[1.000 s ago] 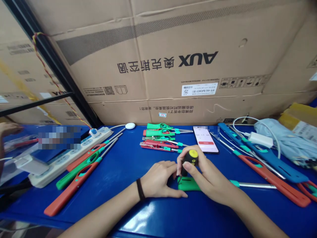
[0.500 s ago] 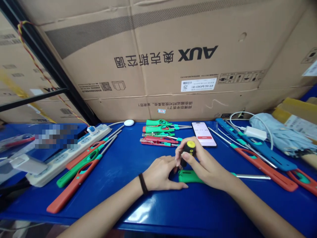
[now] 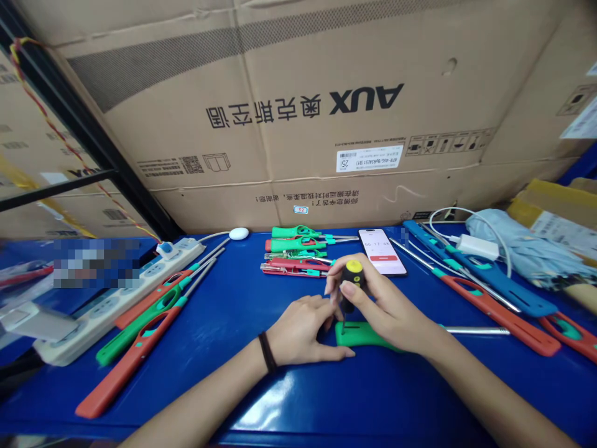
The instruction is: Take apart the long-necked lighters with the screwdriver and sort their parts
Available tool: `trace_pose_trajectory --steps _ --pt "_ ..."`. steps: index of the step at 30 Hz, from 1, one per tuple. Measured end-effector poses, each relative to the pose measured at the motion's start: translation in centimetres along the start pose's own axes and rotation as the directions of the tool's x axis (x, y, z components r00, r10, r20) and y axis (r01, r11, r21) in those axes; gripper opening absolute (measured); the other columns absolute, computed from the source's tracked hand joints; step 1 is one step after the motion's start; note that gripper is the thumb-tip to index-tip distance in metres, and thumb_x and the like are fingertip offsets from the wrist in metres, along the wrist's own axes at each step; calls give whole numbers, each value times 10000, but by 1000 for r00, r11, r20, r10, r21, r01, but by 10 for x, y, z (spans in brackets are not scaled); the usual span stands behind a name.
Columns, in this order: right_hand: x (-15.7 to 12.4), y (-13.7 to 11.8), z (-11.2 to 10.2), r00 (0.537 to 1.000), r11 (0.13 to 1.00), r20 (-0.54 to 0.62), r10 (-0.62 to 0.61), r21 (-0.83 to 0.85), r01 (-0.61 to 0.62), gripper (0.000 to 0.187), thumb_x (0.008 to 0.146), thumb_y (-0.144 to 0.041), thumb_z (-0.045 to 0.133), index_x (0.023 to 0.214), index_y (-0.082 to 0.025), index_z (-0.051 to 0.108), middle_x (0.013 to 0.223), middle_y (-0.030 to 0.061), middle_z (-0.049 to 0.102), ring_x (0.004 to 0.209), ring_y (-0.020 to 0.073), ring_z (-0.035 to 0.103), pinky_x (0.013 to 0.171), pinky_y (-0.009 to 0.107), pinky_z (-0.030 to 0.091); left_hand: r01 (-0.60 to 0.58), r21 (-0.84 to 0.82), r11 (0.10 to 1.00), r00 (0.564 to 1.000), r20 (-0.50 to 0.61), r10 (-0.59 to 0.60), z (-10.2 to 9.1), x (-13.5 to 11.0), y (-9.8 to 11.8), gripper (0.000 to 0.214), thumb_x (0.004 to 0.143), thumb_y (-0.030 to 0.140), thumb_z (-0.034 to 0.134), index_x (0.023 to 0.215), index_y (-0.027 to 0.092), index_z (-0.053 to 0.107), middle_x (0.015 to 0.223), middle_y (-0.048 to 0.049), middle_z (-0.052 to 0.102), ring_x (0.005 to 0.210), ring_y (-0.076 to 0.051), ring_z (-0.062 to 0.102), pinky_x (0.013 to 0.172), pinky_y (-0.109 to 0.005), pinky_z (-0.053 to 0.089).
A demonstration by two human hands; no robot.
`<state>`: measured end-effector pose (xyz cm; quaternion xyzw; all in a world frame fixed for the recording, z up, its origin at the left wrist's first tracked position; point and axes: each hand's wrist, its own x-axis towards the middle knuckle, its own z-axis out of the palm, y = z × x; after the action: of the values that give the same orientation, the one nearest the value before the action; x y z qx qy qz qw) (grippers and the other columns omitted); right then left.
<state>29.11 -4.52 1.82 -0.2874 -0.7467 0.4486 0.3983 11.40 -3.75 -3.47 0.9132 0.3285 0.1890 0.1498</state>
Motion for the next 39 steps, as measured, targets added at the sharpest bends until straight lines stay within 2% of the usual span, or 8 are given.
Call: trace_pose_trajectory --steps 4,9,14,20,25,30,35,39 --pt "-2 3 6 999 962 -42 22 273 -10 260 957 -388 424 1202 -301 425 895 1 483 772 121 491 687 261 437 6 -2 1000 1000 -11 -6 2 0 -1 424 710 556 675 855 178 549 713 9 569 644 -158 545 615 -252 414" --pt "-2 10 17 996 820 -89 12 571 41 201 925 -487 440 961 -294 396 838 -40 497 632 93 453 618 259 398 -4 -3 1000 999 -52 4 2 0 0 406 667 515 731 812 184 546 677 20 564 597 -149 533 588 -242 412" --pt "-1 8 16 996 809 -81 41 588 15 219 926 -485 436 970 -271 458 850 -20 509 672 110 493 649 278 422 1 16 1000 998 -63 0 2 0 1 417 670 542 718 788 181 548 666 18 562 588 -150 530 577 -245 406" --pt "-1 5 20 994 734 -62 93 679 -26 421 927 -560 343 817 -205 541 718 -25 465 568 89 417 599 242 394 -9 -86 996 999 -39 6 3 -2 -1 361 708 486 717 891 201 592 702 20 594 660 -156 570 629 -242 409" --pt "-2 9 18 992 752 -103 75 659 11 357 856 -595 470 877 -243 524 820 -22 514 578 97 448 596 262 397 -11 -85 996 1000 -27 8 3 -2 -2 376 711 485 715 927 201 598 705 20 587 645 -149 554 617 -240 399" --pt "0 8 19 992 741 -78 98 671 -21 529 894 -627 318 684 -184 515 739 -16 487 498 75 394 551 252 368 5 -86 996 1000 -17 -6 3 -2 -2 356 714 496 707 871 193 608 716 10 603 666 -154 567 647 -250 413" --pt "0 5 20 992 682 -91 86 732 7 402 819 -631 492 819 -230 485 791 -45 527 460 51 413 511 221 340 -8 -106 994 1000 7 9 2 -3 -3 329 728 503 697 851 206 630 780 -3 632 729 -160 585 696 -252 431" --pt "1 1 18 990 661 -50 135 749 -53 458 864 -602 451 699 -179 511 662 -43 512 396 39 405 457 205 300 4 -98 995 1000 25 -2 2 -2 -3 338 741 523 673 830 200 626 779 -8 635 744 -166 590 719 -262 439"
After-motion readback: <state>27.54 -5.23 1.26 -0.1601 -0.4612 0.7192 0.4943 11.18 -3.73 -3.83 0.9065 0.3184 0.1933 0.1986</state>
